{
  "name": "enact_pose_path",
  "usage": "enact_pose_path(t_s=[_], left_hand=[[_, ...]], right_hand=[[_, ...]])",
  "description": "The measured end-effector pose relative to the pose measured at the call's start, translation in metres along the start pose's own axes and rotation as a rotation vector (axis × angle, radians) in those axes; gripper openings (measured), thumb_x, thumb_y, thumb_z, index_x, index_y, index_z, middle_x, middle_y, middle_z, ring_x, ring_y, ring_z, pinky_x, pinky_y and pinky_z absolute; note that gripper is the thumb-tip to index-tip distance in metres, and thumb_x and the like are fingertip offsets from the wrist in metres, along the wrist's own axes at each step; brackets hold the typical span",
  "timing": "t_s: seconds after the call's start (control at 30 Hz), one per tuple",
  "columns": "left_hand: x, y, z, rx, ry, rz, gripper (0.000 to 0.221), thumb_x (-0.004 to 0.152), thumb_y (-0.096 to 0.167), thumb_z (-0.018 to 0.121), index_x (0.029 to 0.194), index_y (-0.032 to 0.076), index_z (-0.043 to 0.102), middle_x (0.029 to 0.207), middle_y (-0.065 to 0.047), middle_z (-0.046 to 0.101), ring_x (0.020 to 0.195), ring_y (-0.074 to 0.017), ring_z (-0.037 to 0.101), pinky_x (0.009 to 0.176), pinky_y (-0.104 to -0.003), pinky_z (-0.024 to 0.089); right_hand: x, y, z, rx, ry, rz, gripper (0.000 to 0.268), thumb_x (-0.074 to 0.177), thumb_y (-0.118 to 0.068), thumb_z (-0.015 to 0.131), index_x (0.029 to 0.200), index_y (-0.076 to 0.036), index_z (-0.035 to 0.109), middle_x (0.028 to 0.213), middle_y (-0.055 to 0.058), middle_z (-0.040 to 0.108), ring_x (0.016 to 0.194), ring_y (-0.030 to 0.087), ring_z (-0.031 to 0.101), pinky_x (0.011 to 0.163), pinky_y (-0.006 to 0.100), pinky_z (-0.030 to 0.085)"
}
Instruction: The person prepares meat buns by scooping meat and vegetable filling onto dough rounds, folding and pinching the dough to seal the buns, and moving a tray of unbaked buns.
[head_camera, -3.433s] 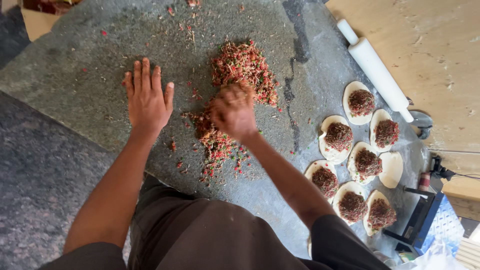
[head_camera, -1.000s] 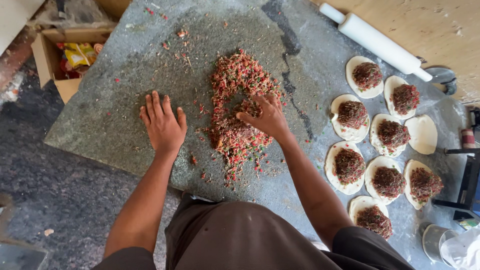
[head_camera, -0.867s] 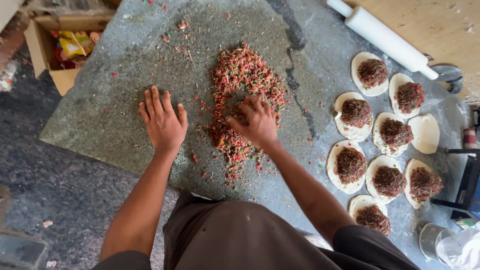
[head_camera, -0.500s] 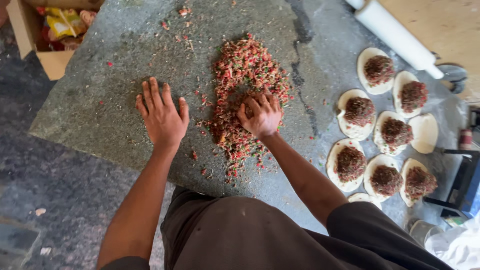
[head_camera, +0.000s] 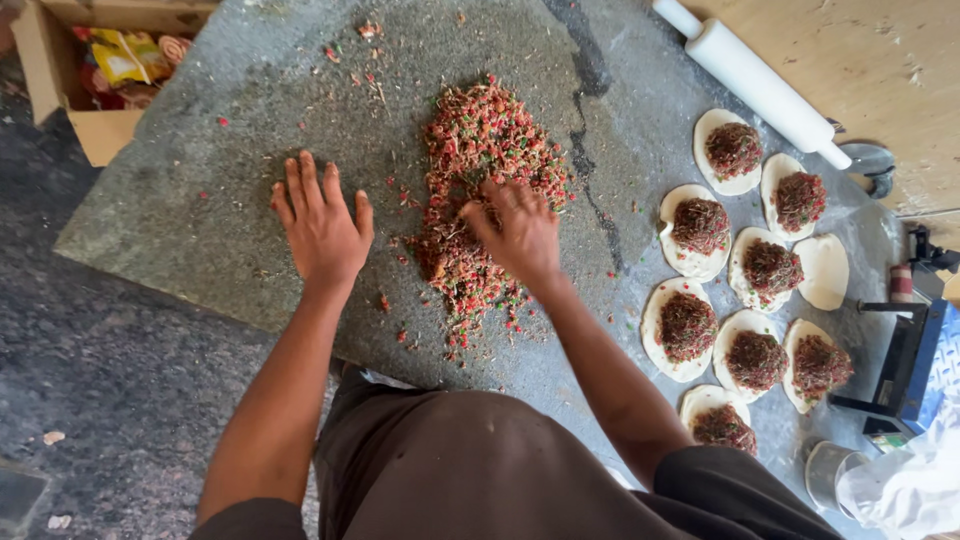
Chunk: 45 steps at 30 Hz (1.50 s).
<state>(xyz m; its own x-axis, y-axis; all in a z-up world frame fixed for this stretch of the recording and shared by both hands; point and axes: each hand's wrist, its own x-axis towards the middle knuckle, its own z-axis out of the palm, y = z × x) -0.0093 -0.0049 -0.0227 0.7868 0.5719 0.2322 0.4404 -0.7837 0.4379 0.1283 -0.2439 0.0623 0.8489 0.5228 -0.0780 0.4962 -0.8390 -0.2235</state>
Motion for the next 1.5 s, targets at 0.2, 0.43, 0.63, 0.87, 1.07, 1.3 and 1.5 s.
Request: enact_pose_path(t_s=[0.2, 0.43, 0.63, 0.87, 1.07, 1.3, 1.5], left_hand=[[0.003, 0.007, -0.009, 0.011, -0.019, -0.013, 0.052, 0.113, 0.038, 0.042, 0.147, -0.001, 0.051, 0.163, -0.028, 0.036, 0.154, -0.0442, 0.028, 0.125, -0.061, 0.018], [0.003, 0.003, -0.003, 0.051, -0.040, -0.005, 0.053, 0.114, 0.037, 0.041, 0.149, -0.002, 0.050, 0.163, -0.028, 0.035, 0.155, -0.0435, 0.028, 0.126, -0.061, 0.019], [-0.002, 0.003, -0.003, 0.012, 0.026, 0.000, 0.052, 0.114, 0.040, 0.041, 0.148, 0.001, 0.050, 0.164, -0.026, 0.035, 0.155, -0.0424, 0.026, 0.126, -0.062, 0.018], [-0.003, 0.002, -0.001, -0.009, 0.020, -0.012, 0.049, 0.113, 0.037, 0.044, 0.146, 0.001, 0.051, 0.162, -0.026, 0.037, 0.154, -0.0434, 0.030, 0.125, -0.062, 0.022], [0.000, 0.005, -0.001, 0.010, 0.035, 0.004, 0.048, 0.114, 0.036, 0.046, 0.145, 0.000, 0.052, 0.160, -0.028, 0.038, 0.152, -0.0452, 0.032, 0.122, -0.064, 0.023], [0.004, 0.004, -0.006, 0.016, -0.014, -0.010, 0.049, 0.113, 0.037, 0.044, 0.143, 0.000, 0.054, 0.162, -0.028, 0.037, 0.153, -0.0448, 0.030, 0.123, -0.064, 0.021], [-0.001, 0.003, -0.005, -0.003, -0.011, -0.006, 0.053, 0.112, 0.040, 0.042, 0.145, 0.000, 0.052, 0.161, -0.026, 0.036, 0.154, -0.0419, 0.027, 0.126, -0.060, 0.019]], right_hand=[[-0.015, -0.001, 0.041, -0.155, 0.557, -0.412, 0.035, 0.092, -0.043, 0.068, 0.114, -0.017, 0.078, 0.132, 0.012, 0.068, 0.119, 0.036, 0.063, 0.088, 0.052, 0.062], [0.005, 0.015, 0.060, -0.113, 0.584, -0.413, 0.029, 0.089, -0.038, 0.070, 0.100, -0.013, 0.081, 0.112, 0.015, 0.076, 0.091, 0.033, 0.071, 0.058, 0.040, 0.059], [0.043, 0.003, -0.001, 0.167, 0.096, -0.034, 0.047, 0.103, -0.055, 0.052, 0.109, -0.015, 0.076, 0.097, 0.010, 0.078, 0.065, 0.013, 0.069, 0.075, 0.044, 0.062], [-0.001, 0.006, -0.012, 0.000, 0.176, -0.245, 0.068, 0.113, -0.060, 0.043, 0.135, -0.002, 0.070, 0.121, 0.022, 0.072, 0.108, 0.034, 0.067, 0.085, 0.058, 0.053], [-0.015, 0.011, 0.067, -0.117, 0.559, -0.399, 0.028, 0.103, -0.042, 0.068, 0.113, -0.018, 0.078, 0.134, 0.009, 0.066, 0.123, 0.033, 0.063, 0.086, 0.047, 0.065], [-0.004, 0.006, 0.054, -0.200, 0.610, -0.370, 0.021, 0.093, -0.033, 0.072, 0.106, -0.018, 0.080, 0.118, 0.017, 0.073, 0.104, 0.036, 0.068, 0.062, 0.039, 0.062], [0.041, -0.010, -0.024, 0.181, -0.248, 0.281, 0.041, 0.105, -0.044, 0.045, 0.113, -0.016, 0.073, 0.085, 0.012, 0.079, 0.077, 0.030, 0.080, 0.054, 0.036, 0.058]])
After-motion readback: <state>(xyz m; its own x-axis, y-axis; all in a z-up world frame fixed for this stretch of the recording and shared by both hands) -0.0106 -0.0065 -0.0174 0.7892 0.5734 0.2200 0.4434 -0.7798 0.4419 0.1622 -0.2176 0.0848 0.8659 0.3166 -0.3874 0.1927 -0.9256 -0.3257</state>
